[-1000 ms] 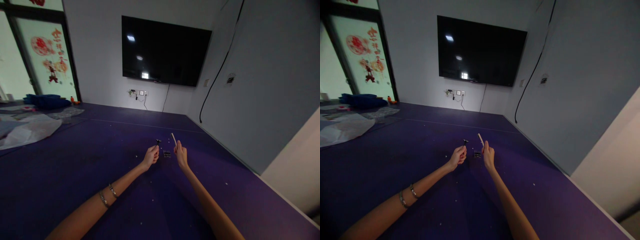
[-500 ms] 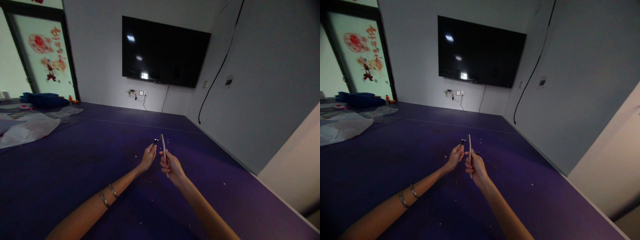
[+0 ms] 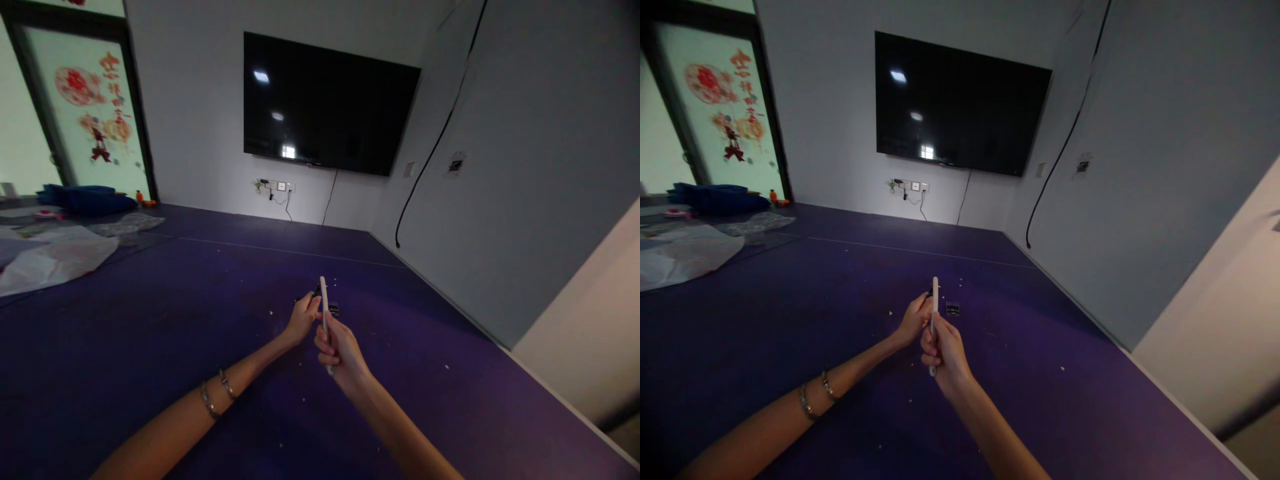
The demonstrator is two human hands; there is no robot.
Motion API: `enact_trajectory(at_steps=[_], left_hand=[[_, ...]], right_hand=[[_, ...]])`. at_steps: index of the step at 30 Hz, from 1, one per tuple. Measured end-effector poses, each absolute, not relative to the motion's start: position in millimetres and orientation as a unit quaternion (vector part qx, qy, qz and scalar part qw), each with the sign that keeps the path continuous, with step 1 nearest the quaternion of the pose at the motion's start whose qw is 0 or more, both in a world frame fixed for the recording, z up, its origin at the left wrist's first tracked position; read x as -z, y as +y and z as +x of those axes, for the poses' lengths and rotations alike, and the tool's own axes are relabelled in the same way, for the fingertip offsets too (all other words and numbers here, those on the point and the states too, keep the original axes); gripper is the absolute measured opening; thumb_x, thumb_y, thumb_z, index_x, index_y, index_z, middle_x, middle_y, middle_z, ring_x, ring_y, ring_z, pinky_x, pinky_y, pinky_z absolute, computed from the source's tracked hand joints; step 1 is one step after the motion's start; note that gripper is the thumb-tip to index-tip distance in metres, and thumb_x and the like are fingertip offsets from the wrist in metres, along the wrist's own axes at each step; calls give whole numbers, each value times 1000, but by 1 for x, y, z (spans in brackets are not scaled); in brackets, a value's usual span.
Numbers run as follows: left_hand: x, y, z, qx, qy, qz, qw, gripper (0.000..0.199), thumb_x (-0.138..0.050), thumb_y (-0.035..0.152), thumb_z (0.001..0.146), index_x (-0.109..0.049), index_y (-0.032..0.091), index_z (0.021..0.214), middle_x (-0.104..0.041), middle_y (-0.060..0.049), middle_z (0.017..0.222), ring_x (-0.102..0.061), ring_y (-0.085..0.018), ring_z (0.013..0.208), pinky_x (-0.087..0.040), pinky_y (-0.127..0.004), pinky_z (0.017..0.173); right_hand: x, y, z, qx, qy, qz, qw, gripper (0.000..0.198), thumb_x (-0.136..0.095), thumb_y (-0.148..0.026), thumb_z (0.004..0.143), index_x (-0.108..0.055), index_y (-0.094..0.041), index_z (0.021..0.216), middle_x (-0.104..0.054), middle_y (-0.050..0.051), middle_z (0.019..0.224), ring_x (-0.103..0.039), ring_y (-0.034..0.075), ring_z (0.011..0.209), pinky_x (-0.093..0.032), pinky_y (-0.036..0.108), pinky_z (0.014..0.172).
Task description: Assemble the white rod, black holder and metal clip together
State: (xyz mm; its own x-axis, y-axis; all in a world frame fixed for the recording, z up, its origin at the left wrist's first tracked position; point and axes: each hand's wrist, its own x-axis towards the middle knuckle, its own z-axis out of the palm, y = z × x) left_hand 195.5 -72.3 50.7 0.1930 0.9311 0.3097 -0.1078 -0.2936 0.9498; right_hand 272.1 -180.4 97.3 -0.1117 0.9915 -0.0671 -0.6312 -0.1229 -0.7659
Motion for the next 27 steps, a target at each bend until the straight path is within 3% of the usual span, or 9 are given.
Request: enact_trajectory(at_steps=[5,10,17,24,27], left_hand=[[-60,-78,193,-541,351,630,432,26,-43,40,81,-44,18,68,-36,7,53,-32,-7,47,-28,-20,45],[-56,-79,192,-549,355,633,416,26,-44,40,81,-49,17,71,-45,4,60,-41,-9,56,-35,-21,54],[-60,-78,192,-550,344,610,454,25,-45,40,80,-45,18,68,-35,7,52,-31,-7,46,-27,-20,45],[-56,-82,194,-546,344,620,446,25,-46,38,80,-49,17,70,-45,3,62,-40,-9,57,-34,-21,55],[-55,-80,195,-551,331,626,442,25,-45,40,81,-48,17,71,-42,5,60,-37,-9,54,-31,-21,52]], right_hand=[[-100,-199,261,-703,-273,-303,582,33,-69,-40,68,-55,-16,86,-41,-9,48,-22,0,36,-8,12,32],[-112,-192,265,-681,-291,-283,610,30,-69,-37,68,-54,-16,82,-40,-9,49,-21,0,36,-7,12,32],[-98,-198,261,-702,-264,-317,581,30,-67,-39,70,-54,-16,85,-39,-9,49,-22,1,36,-8,12,33],[-104,-187,262,-692,-264,-279,611,26,-67,-35,71,-53,-16,80,-38,-9,50,-22,0,36,-9,11,32],[-99,-190,260,-697,-257,-290,603,27,-66,-38,72,-53,-16,79,-38,-9,49,-22,0,36,-10,11,32]])
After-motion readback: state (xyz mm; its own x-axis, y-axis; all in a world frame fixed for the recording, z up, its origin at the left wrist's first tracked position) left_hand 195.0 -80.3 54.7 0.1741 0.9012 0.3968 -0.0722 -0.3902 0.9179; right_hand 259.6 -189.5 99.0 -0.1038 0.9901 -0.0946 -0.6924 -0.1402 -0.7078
